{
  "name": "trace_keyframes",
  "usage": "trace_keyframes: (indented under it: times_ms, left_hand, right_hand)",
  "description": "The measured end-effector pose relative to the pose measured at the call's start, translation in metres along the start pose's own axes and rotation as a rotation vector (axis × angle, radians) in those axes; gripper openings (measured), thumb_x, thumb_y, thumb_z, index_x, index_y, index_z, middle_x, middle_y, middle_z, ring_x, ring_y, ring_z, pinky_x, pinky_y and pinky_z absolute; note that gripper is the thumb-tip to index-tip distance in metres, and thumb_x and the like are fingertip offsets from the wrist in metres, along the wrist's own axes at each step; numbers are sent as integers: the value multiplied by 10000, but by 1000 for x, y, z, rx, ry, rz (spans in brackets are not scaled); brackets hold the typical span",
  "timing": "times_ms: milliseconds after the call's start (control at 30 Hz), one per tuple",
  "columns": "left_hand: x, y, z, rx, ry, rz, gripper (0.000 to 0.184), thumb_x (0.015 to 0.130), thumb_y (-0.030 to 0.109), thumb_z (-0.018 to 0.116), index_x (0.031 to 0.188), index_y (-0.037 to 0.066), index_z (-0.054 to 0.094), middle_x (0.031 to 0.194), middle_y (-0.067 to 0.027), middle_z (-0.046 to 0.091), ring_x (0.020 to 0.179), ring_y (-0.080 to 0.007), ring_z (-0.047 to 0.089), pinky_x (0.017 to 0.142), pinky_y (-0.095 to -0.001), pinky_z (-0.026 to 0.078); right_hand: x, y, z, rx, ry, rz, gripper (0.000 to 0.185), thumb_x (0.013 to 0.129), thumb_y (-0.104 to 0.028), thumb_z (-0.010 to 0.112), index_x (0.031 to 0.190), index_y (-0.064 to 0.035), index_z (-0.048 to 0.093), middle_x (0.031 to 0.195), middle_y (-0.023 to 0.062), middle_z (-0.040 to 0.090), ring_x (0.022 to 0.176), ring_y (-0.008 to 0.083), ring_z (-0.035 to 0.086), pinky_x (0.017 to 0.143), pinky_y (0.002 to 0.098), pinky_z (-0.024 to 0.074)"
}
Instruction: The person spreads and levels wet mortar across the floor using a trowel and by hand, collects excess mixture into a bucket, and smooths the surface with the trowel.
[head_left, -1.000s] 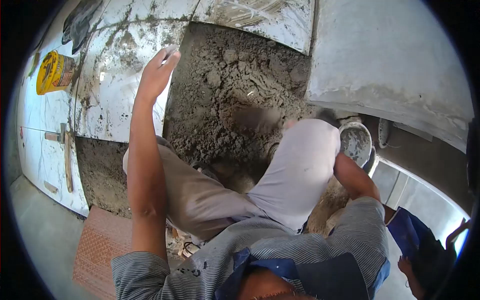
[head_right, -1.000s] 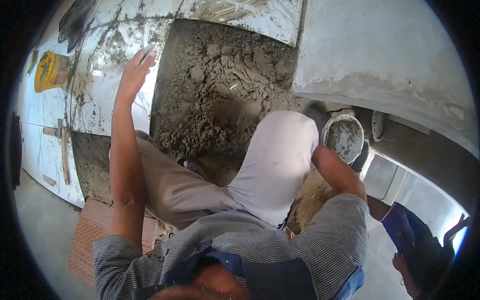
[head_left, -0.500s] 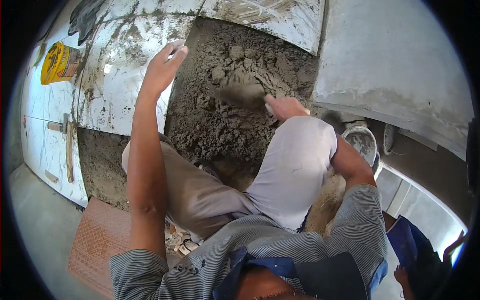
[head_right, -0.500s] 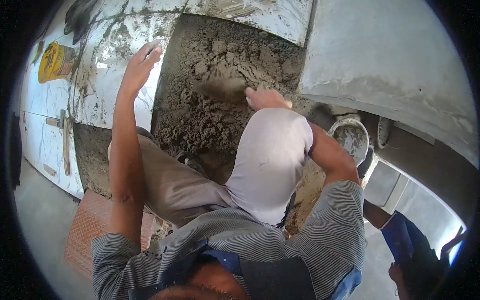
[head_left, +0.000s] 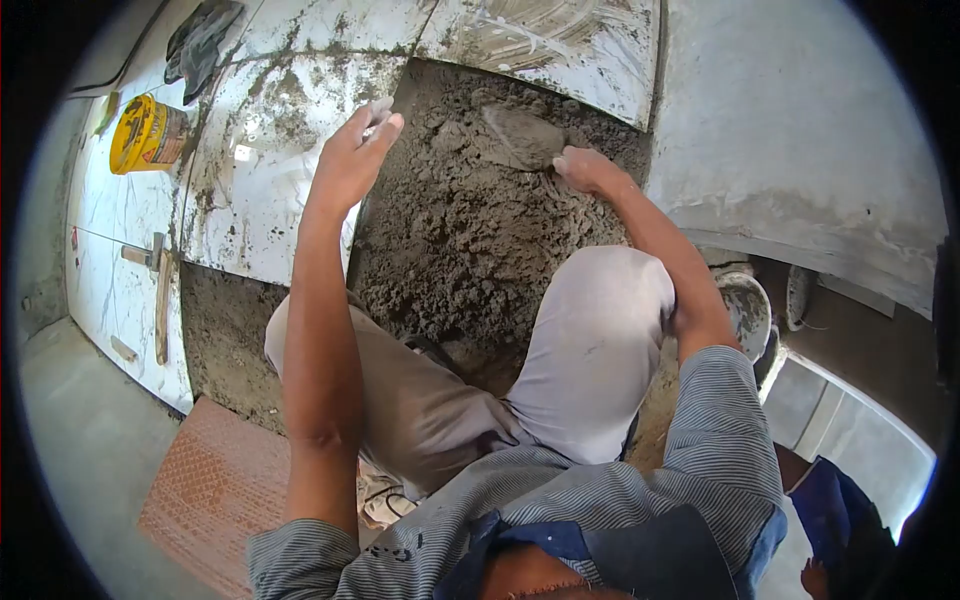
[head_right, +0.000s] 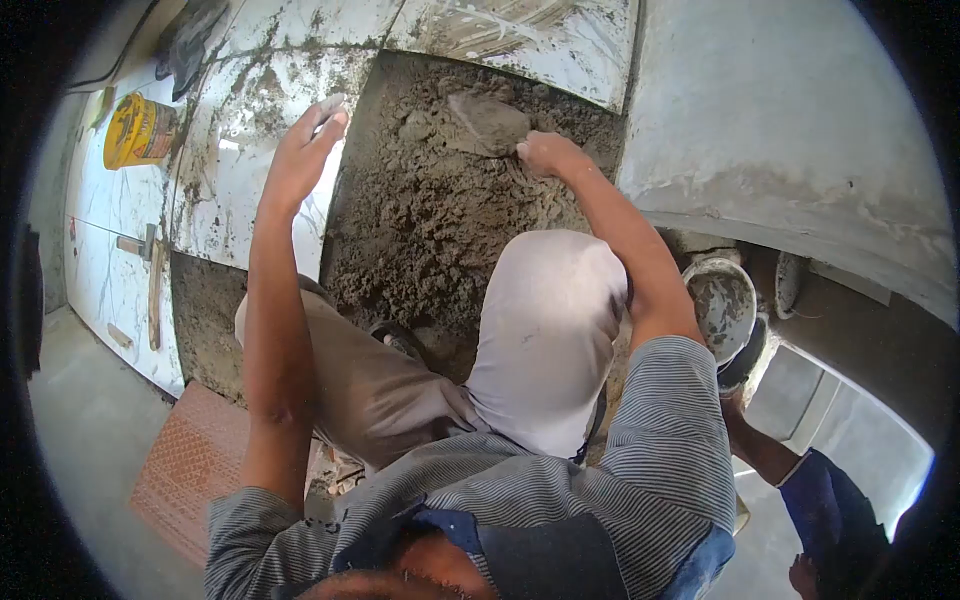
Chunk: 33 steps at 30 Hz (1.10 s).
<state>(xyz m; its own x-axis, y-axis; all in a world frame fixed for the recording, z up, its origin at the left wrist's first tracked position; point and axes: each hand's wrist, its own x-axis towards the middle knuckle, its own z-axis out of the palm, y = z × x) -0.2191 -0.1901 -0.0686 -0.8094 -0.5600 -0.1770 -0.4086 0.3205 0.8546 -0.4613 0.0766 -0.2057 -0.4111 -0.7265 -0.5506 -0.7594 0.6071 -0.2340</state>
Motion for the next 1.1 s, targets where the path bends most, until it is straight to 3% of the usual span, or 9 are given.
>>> trace_keyframes:
  times_ms: [133, 200, 467, 567, 633, 667, 900, 967, 1100]
  left_hand:
    - [-11, 7, -9, -33, 24, -1, 500, 891, 361, 540, 1270, 38, 504, 1217, -153, 570, 1155, -241, 517, 974, -331, 378]
    - [-13, 4, -16, -29, 57, -27, 490, 893, 347, 538, 1273, 38, 502, 1225, -156, 565, 1160, -246, 513, 973, -336, 378]
    - [-15, -4, -26, -60, 28, -29, 458, 910, 328, 526, 1276, 53, 503, 1207, -148, 570, 1145, -237, 512, 975, -346, 373]
    - [-19, 0, -22, -19, 30, -44, 457, 914, 328, 517, 1279, 54, 500, 1204, -146, 570, 1141, -240, 512, 980, -344, 367]
    - [-24, 0, -24, -10, 17, -47, 467, 912, 335, 517, 1283, 53, 496, 1200, -144, 571, 1137, -240, 513, 982, -344, 363]
    - [-24, -2, -26, -3, 24, -66, 468, 911, 336, 519, 1285, 55, 494, 1202, -143, 570, 1137, -238, 513, 981, -346, 364]
    - [-40, -10, -55, -79, 94, -85, 467, 914, 335, 520, 1289, 57, 490, 1181, -146, 573, 1107, -227, 532, 961, -343, 382]
    - [-44, -10, -58, -86, 108, -67, 465, 914, 331, 523, 1289, 59, 491, 1174, -144, 575, 1083, -229, 544, 945, -339, 392]
    - [-47, -9, -60, -92, 100, -30, 453, 913, 319, 527, 1288, 69, 491, 1167, -137, 579, 1030, -238, 568, 902, -328, 419]
  right_hand:
    - [-29, 34, 10, -148, -77, -9, 396, 905, -296, 378, 978, 40, 573, 1065, 271, 587, 986, 432, 568, 828, 483, 460]
    - [-52, 36, 18, 195, 191, 288, 333, 888, -234, 398, 978, 37, 571, 1007, 319, 580, 964, 445, 574, 817, 496, 467]
    - [-63, -11, 34, -27, 226, 169, 277, 869, -181, 429, 956, 43, 567, 976, 319, 557, 877, 438, 611, 770, 508, 493]
    - [-54, 17, 36, -129, 149, 122, 289, 869, -190, 438, 957, 46, 578, 951, 316, 586, 879, 449, 608, 783, 496, 497]
    - [-56, 24, 39, 154, 196, 434, 284, 862, -166, 434, 953, 49, 598, 945, 303, 607, 906, 446, 605, 801, 487, 496]
    - [-65, 23, 28, -133, 37, 224, 282, 854, -147, 430, 941, 48, 613, 959, 306, 604, 918, 438, 605, 791, 487, 497]
    - [-88, 46, 38, 45, 6, 389, 349, 912, -238, 414, 997, 51, 590, 974, 277, 607, 934, 378, 599, 793, 447, 473]
    - [-69, 25, 51, 1529, 343, 748, 316, 909, -275, 462, 987, 12, 567, 860, 179, 614, 735, 286, 595, 691, 406, 491]
    - [-6, -33, 61, 1706, 295, 453, 247, 908, -285, 474, 865, -42, 480, 696, 75, 505, 566, 216, 515, 520, 374, 475]
